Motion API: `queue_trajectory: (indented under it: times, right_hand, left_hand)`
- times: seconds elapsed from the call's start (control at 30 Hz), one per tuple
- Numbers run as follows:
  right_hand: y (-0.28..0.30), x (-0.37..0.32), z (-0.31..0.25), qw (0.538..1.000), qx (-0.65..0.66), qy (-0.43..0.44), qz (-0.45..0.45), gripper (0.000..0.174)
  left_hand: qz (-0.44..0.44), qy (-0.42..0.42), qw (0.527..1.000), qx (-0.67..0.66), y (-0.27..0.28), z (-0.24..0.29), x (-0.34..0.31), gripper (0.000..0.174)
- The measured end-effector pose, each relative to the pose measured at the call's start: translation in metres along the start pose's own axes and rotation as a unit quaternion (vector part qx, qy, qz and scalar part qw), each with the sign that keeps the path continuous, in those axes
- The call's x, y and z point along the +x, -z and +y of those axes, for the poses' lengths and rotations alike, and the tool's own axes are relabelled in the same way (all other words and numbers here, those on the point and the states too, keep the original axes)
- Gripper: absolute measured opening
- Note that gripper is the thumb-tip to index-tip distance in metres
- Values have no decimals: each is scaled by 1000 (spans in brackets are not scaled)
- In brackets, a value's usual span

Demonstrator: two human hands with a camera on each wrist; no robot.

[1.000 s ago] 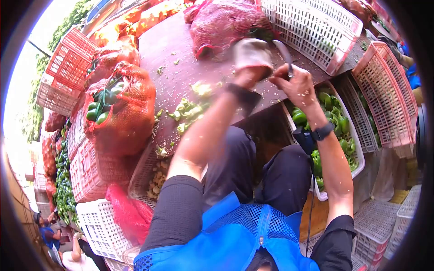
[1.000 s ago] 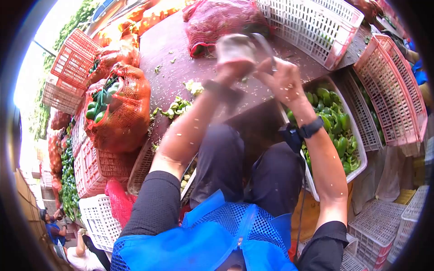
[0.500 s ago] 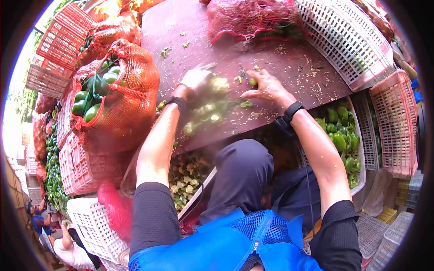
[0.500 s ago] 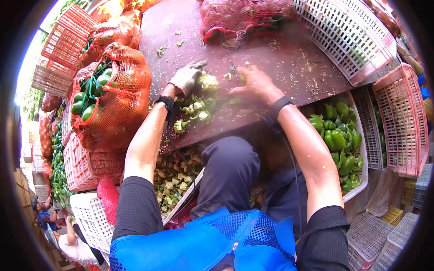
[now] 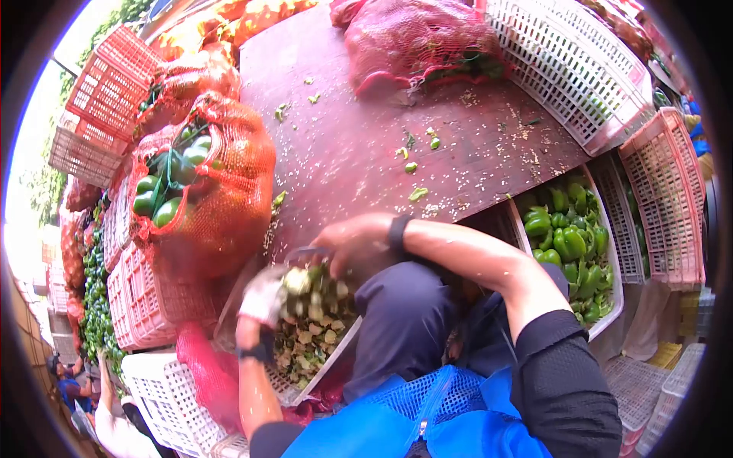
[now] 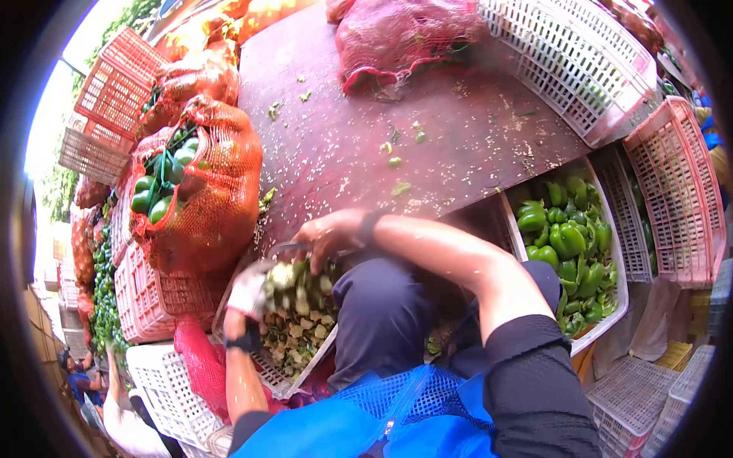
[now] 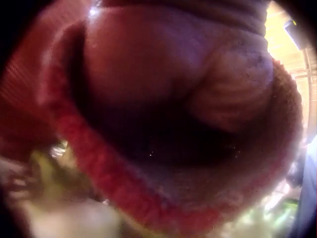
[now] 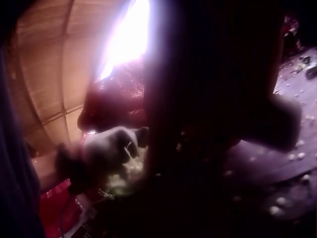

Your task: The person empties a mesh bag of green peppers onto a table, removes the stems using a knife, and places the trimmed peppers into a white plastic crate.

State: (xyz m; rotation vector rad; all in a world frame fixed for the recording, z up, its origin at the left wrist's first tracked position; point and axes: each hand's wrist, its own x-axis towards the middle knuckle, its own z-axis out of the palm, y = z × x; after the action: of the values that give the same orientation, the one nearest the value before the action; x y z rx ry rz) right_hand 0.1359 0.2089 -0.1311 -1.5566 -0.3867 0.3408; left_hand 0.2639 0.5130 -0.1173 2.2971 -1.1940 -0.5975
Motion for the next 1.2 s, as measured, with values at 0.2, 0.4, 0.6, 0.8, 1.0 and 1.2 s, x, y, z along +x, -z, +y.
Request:
queue_trajectory:
  times: [0.2,0.4,0.6,0.8,1.0,1.2]
  right_hand:
    - [57,-54,-60,959,-236,-68,144,39]
    - [161,-160,-69,760,-173,-107,618,44]
    - [266,-194,-65,619,-74,7,782,71]
    - [311,-158,-87,600,87,16,795,58]
    - [326,-133,-101,536,241,71,806,37]
    - [266,-156,-83,659,150,31,736,29]
  left_hand:
    - [76,-64,993,57,28,81,-13,30]
    - [268,-243,930,64,-20,145,229,21]
    - [230,-139,938,219,-14,205,484,27]
    - [286,-114,905,294,-33,250,542,26]
    - [208,21,959,190,-18,276,504,35]
    - [160,-48,947,276,-22,231,503,25]
